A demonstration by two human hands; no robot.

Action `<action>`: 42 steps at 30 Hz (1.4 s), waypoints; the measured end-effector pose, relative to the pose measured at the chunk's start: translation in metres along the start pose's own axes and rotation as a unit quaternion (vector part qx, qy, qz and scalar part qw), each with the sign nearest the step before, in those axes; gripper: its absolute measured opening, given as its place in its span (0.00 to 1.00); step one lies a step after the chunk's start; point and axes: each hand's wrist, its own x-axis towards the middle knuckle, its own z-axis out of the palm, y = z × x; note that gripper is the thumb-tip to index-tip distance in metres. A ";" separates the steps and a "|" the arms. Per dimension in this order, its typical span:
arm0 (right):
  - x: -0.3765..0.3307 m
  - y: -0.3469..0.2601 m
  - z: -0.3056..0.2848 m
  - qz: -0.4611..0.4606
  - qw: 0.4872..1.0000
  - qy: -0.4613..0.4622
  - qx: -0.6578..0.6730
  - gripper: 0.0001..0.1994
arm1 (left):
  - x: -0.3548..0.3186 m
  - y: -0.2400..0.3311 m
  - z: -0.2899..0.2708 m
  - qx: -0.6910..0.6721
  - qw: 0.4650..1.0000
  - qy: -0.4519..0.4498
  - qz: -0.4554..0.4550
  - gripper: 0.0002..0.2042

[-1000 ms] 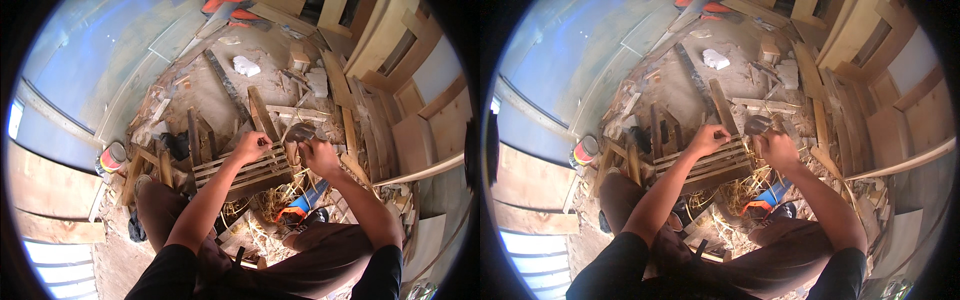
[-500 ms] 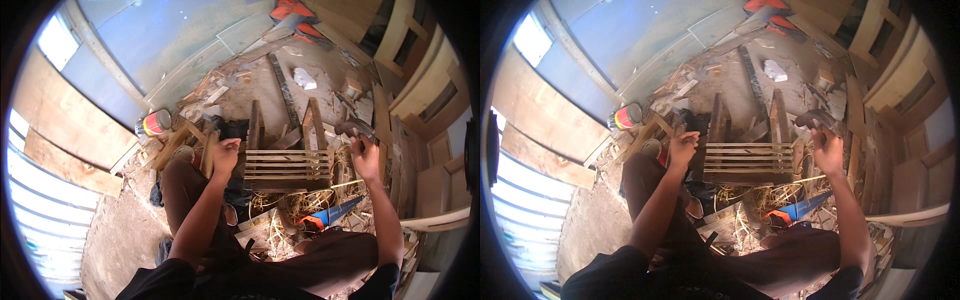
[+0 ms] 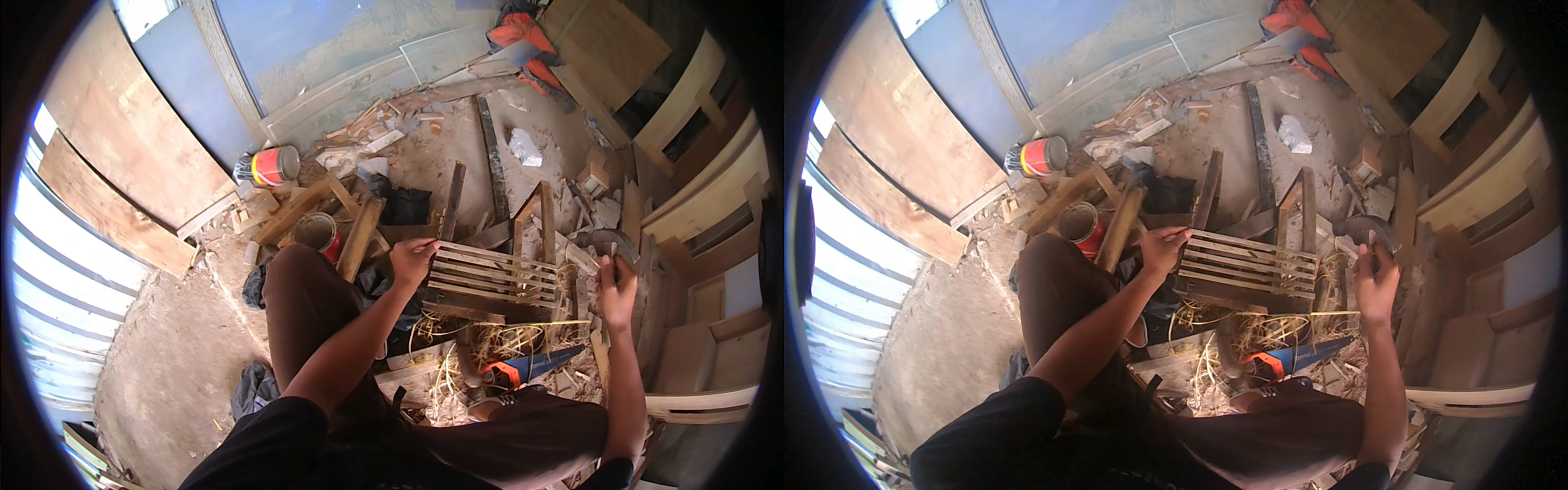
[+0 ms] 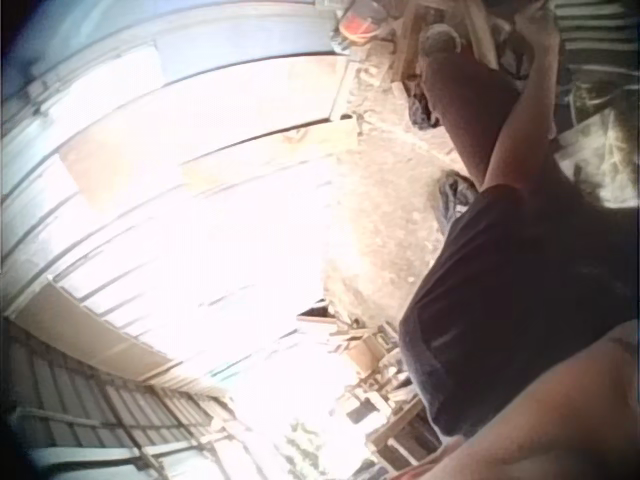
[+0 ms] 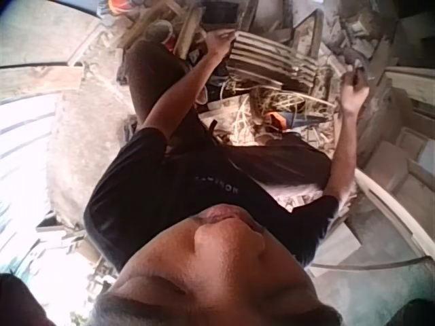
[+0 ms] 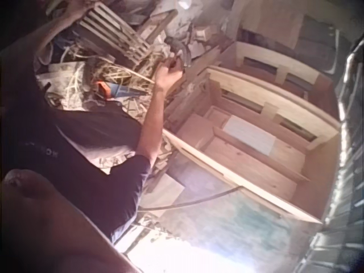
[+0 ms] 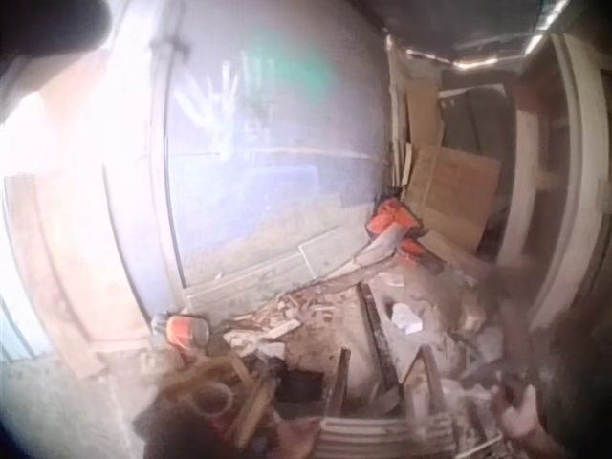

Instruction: The person sits on the floor and assembles a wooden crate by hammering nails into the slats and sawing a piece of wood to fit the structure.

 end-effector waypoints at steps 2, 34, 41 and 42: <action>0.002 0.001 0.001 0.007 1.000 0.002 0.015 0.17 | 0.004 -0.006 0.004 0.008 1.000 0.015 -0.005 0.10; -0.095 -0.031 -0.002 0.185 0.962 -0.201 0.025 0.16 | 0.005 0.025 -0.015 -0.033 0.986 -0.056 -0.157 0.19; -0.207 0.004 0.059 0.398 0.905 -0.082 0.126 0.11 | 0.005 0.002 -0.042 -0.034 0.966 -0.068 -0.248 0.20; -0.224 0.012 0.073 0.433 0.886 -0.047 0.157 0.09 | 0.007 -0.007 -0.050 -0.001 0.962 -0.095 -0.254 0.19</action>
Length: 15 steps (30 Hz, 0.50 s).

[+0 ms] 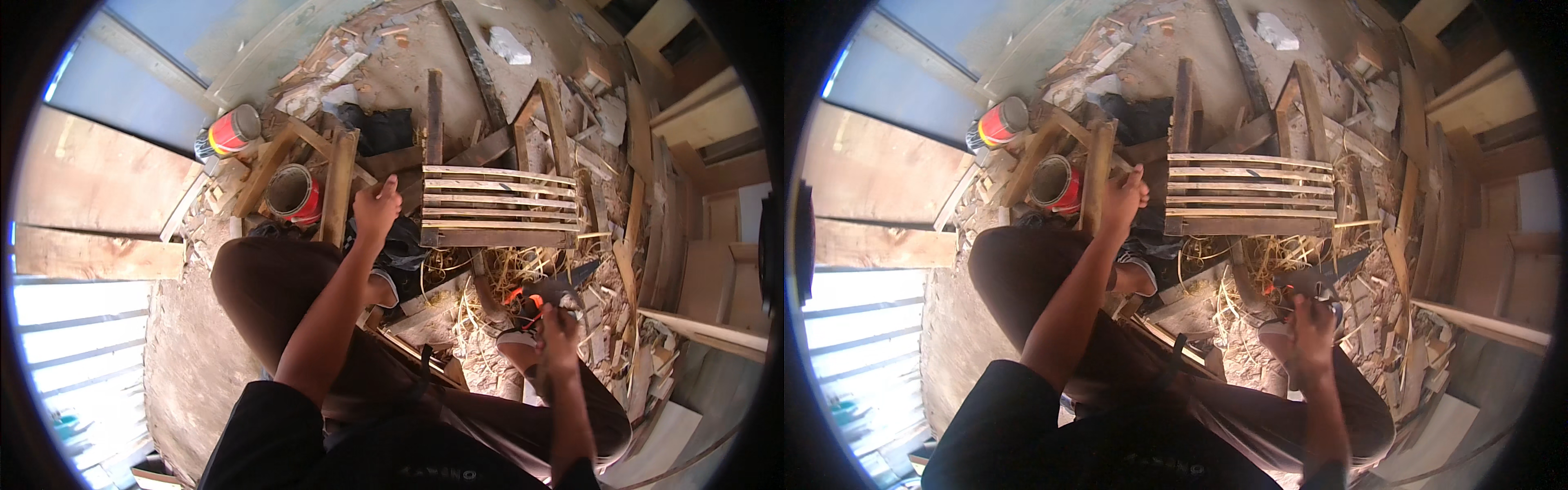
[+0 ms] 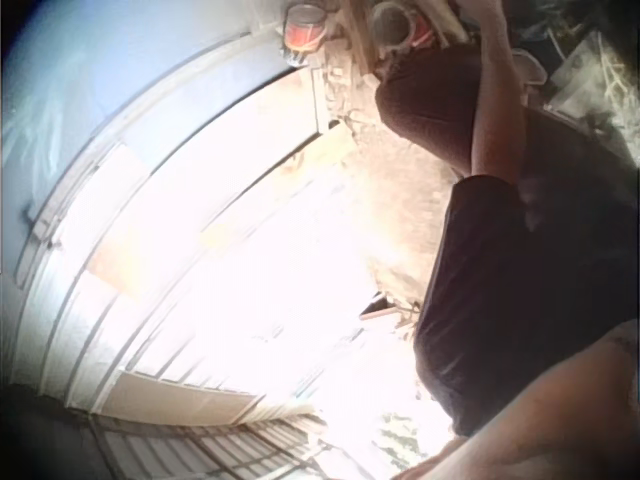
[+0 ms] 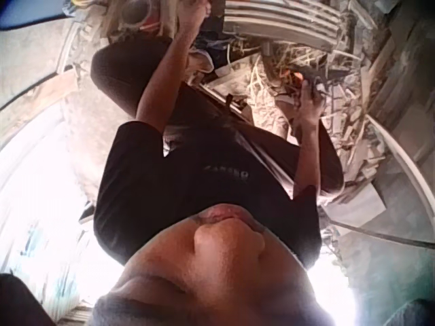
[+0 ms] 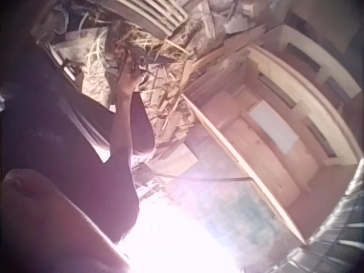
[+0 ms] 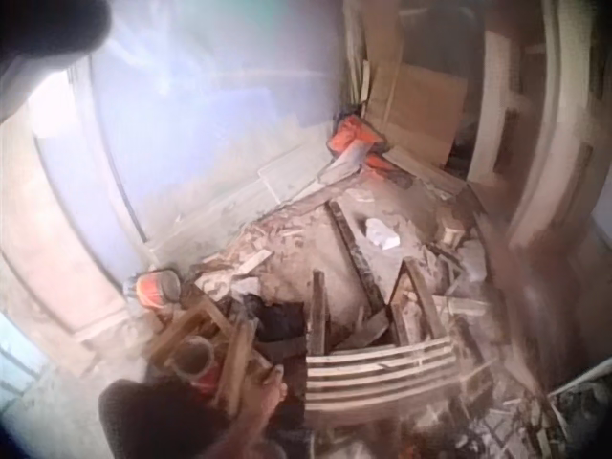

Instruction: The person sits on the floor and assembles a wooden crate by hammering nails into the slats and sawing a piece of wood to fit the structure.

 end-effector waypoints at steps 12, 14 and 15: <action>0.032 0.075 0.040 0.179 0.953 0.044 0.240 0.05 | -0.001 -0.087 -0.046 0.454 0.869 -0.136 0.143 0.16; 0.033 0.072 0.049 0.182 0.954 0.024 0.235 0.05 | -0.009 -0.082 -0.044 0.449 0.872 -0.111 0.162 0.13; 0.032 0.067 0.056 0.183 0.955 0.015 0.233 0.04 | -0.014 -0.081 -0.043 0.434 0.877 -0.129 0.161 0.12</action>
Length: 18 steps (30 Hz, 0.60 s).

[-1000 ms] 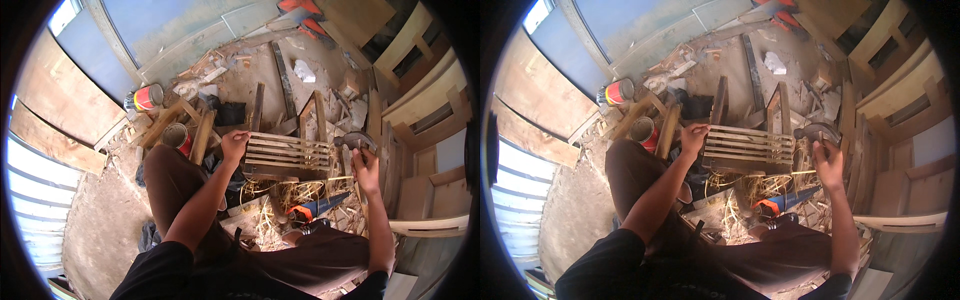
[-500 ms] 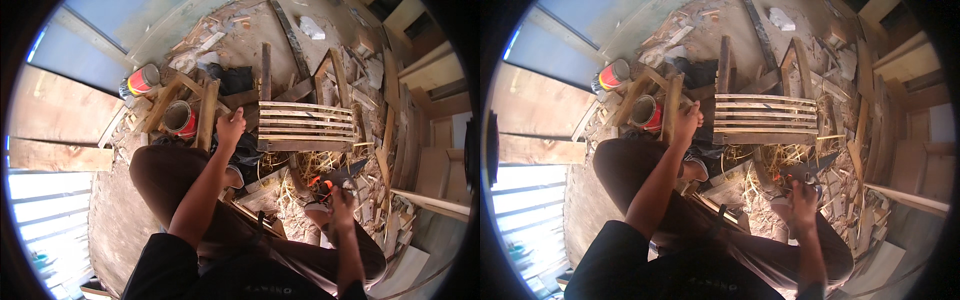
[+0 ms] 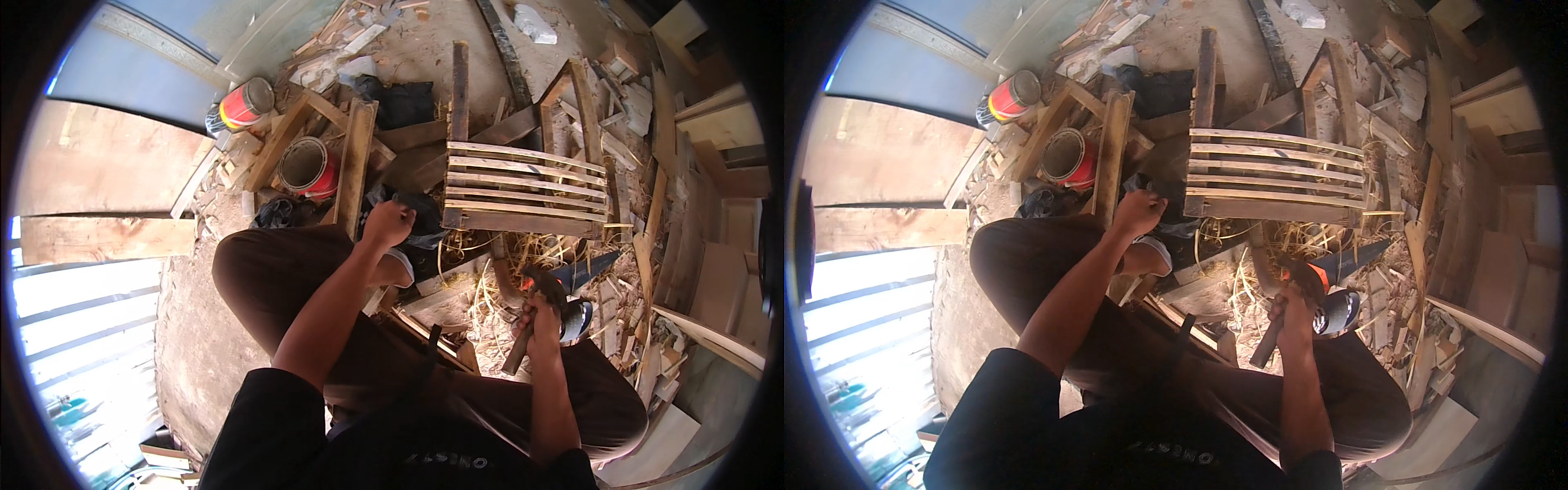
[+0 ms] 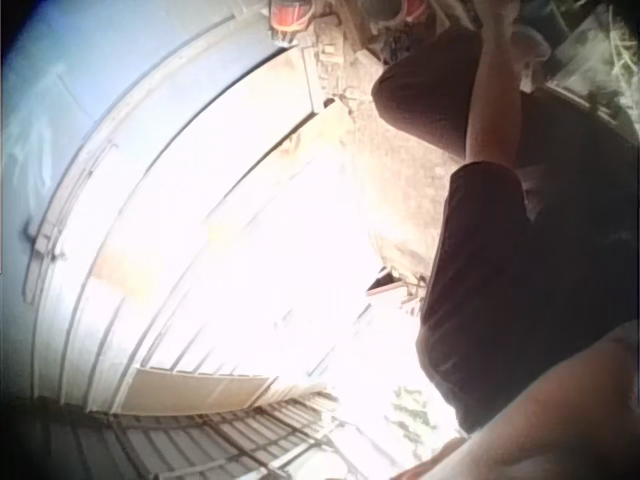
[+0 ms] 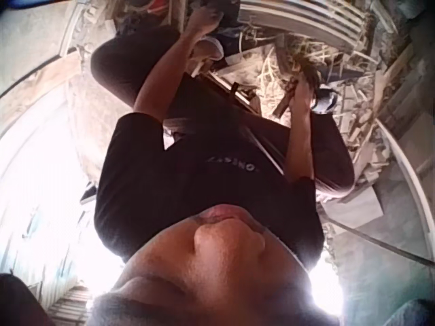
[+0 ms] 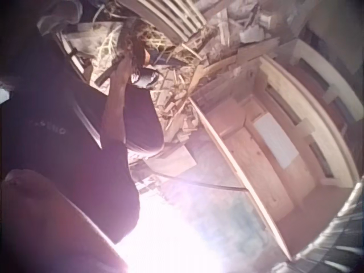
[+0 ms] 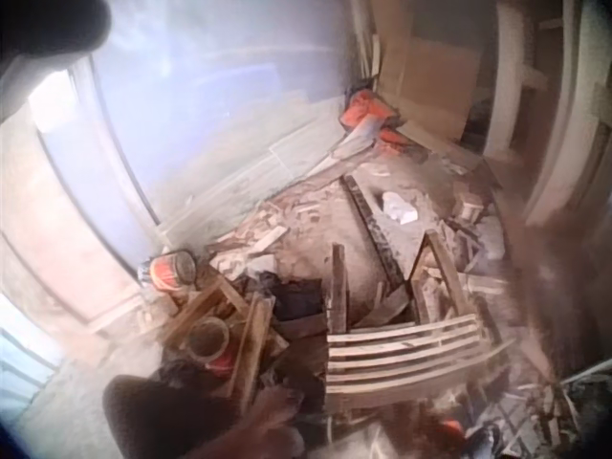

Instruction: The person sits on the floor and assembles a wooden crate by hammering nails into the slats and sawing a piece of wood to fit the structure.

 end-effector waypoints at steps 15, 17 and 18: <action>-0.009 0.012 0.042 0.054 0.995 0.005 -0.086 0.04 | -0.017 -0.056 0.061 -0.025 0.998 -0.051 0.012 0.20; -0.006 0.013 0.042 0.052 0.993 -0.002 -0.107 0.04 | -0.011 -0.059 0.069 -0.009 0.999 -0.045 -0.023 0.19; -0.005 0.013 0.043 0.051 0.992 -0.006 -0.116 0.04 | -0.007 -0.059 0.073 -0.001 0.998 -0.043 -0.041 0.19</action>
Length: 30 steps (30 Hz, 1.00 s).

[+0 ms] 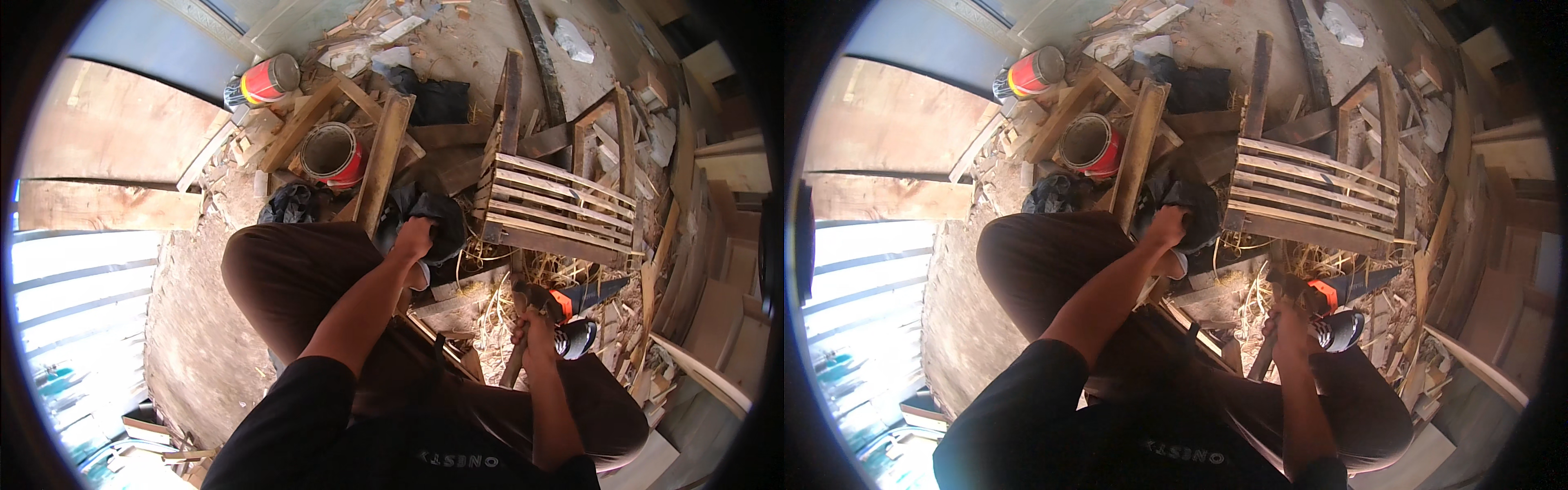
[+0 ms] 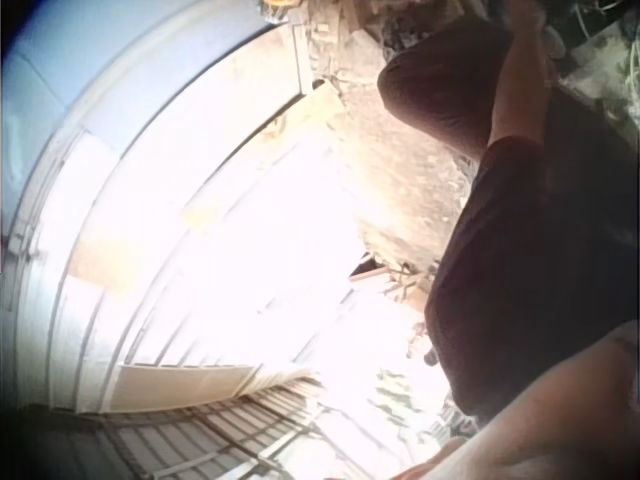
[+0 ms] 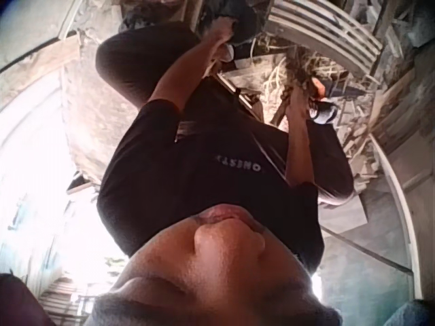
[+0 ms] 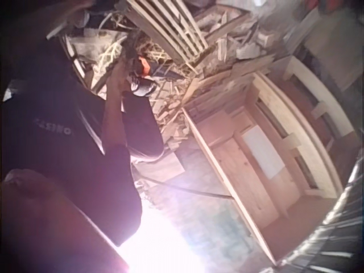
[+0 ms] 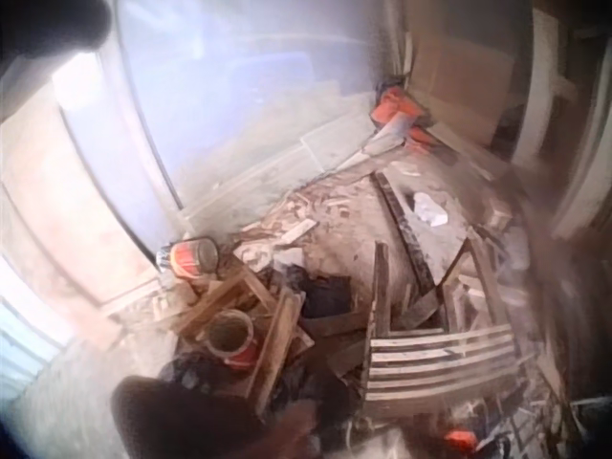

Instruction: The person sits on the floor and assembles a wooden crate by hammering nails into the slats and sawing a piece of wood to fit the structure.

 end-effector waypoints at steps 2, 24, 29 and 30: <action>0.004 0.001 0.000 -0.001 1.000 -0.002 -0.010 0.05 | 0.007 -0.002 0.010 0.019 1.000 -0.011 -0.014 0.19; 0.015 -0.007 0.007 -0.002 0.999 -0.014 -0.036 0.05 | 0.050 -0.052 0.106 0.128 0.989 0.068 -0.027 0.19; 0.006 -0.010 0.008 -0.002 1.000 -0.003 -0.027 0.05 | 0.042 -0.029 0.073 0.106 0.992 0.023 -0.063 0.19; 0.004 -0.010 0.010 0.000 1.000 -0.003 -0.027 0.05 | 0.040 -0.026 0.069 0.110 0.991 0.005 -0.075 0.20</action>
